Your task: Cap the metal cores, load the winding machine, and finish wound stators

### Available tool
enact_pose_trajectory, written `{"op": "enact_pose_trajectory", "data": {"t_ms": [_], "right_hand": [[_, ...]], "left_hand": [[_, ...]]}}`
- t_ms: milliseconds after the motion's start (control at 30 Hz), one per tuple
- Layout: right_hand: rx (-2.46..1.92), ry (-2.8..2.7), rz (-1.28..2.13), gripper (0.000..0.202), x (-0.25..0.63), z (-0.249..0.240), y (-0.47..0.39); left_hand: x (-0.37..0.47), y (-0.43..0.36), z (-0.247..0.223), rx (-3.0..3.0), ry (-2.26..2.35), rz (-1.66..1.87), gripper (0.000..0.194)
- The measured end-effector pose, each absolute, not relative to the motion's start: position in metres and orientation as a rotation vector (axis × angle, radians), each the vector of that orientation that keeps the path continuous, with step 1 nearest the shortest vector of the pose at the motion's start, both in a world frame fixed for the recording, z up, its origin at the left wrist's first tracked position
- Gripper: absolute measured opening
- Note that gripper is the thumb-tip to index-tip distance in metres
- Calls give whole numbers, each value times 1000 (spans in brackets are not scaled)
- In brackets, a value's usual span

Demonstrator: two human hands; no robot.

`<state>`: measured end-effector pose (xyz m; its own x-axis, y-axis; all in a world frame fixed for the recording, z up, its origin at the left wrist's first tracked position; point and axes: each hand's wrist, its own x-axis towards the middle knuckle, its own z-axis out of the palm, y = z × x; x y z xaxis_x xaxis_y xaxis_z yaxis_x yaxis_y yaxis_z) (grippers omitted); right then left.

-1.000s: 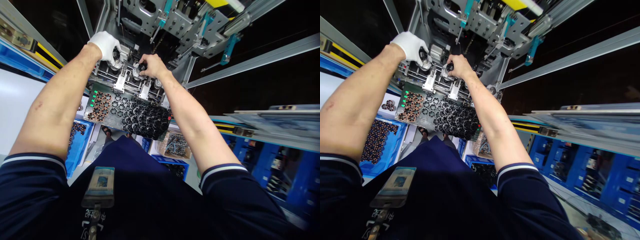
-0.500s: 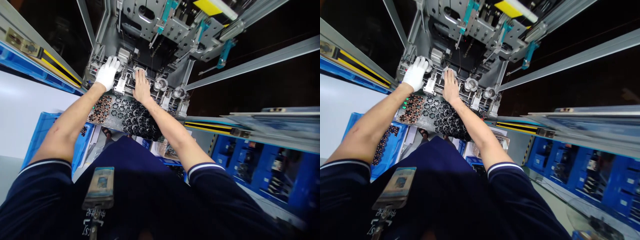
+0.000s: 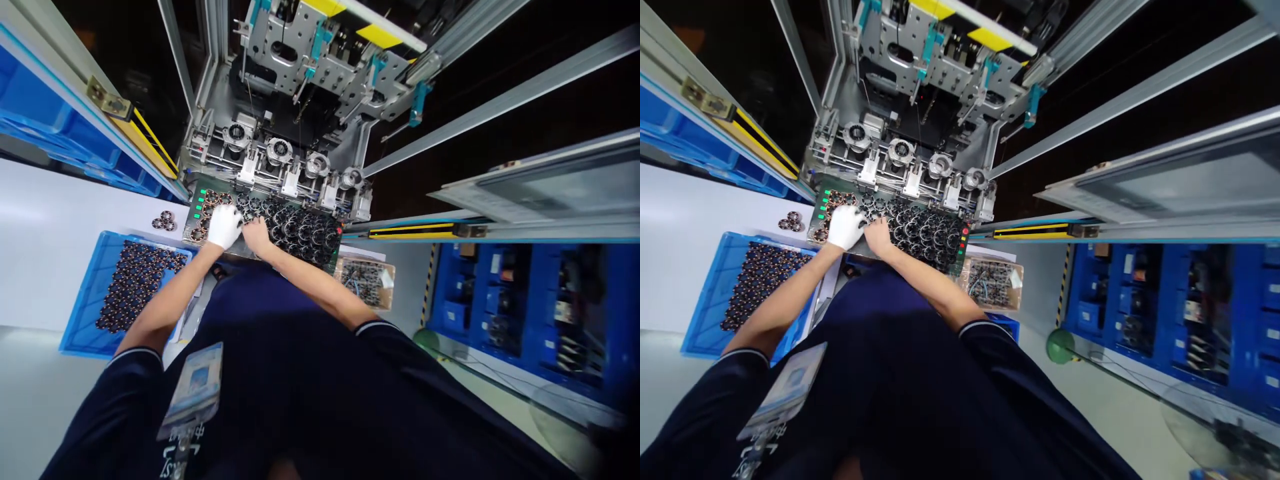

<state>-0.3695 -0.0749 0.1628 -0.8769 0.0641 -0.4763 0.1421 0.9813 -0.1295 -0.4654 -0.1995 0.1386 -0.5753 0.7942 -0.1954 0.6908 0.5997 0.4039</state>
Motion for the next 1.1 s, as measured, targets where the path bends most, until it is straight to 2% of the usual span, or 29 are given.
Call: {"op": "enact_pose_trajectory", "data": {"t_ms": [133,233,400,533,633,700,767,833,967,1100], "right_hand": [[236,2604,-117,45,-373,139,-83],[241,2607,-96,47,-379,141,-77],[226,2694,-210,27,-367,169,-71],[258,2859,-368,31,-323,207,-40],[416,2989,-722,27,-279,230,13],[609,3020,-1041,27,-255,238,56],[806,3049,-1211,45,-241,239,101],[940,3106,-1257,61,-237,234,140],[1069,3134,-1181,53,-252,211,189],[1077,3088,-1169,44,-269,188,205]], "left_hand": [[-444,-207,107,1144,2448,291,23],[-449,-202,99,1102,2451,289,20],[-458,-206,115,1168,2418,417,13],[-464,-213,145,1243,2419,559,13],[-466,-201,171,1182,2459,644,21],[-467,-180,187,1089,2502,687,36],[-471,-149,201,1029,2529,787,57],[-476,-111,212,1081,2516,901,70],[-480,-37,217,1140,2508,919,67],[-476,3,207,1042,2530,840,61]]}}
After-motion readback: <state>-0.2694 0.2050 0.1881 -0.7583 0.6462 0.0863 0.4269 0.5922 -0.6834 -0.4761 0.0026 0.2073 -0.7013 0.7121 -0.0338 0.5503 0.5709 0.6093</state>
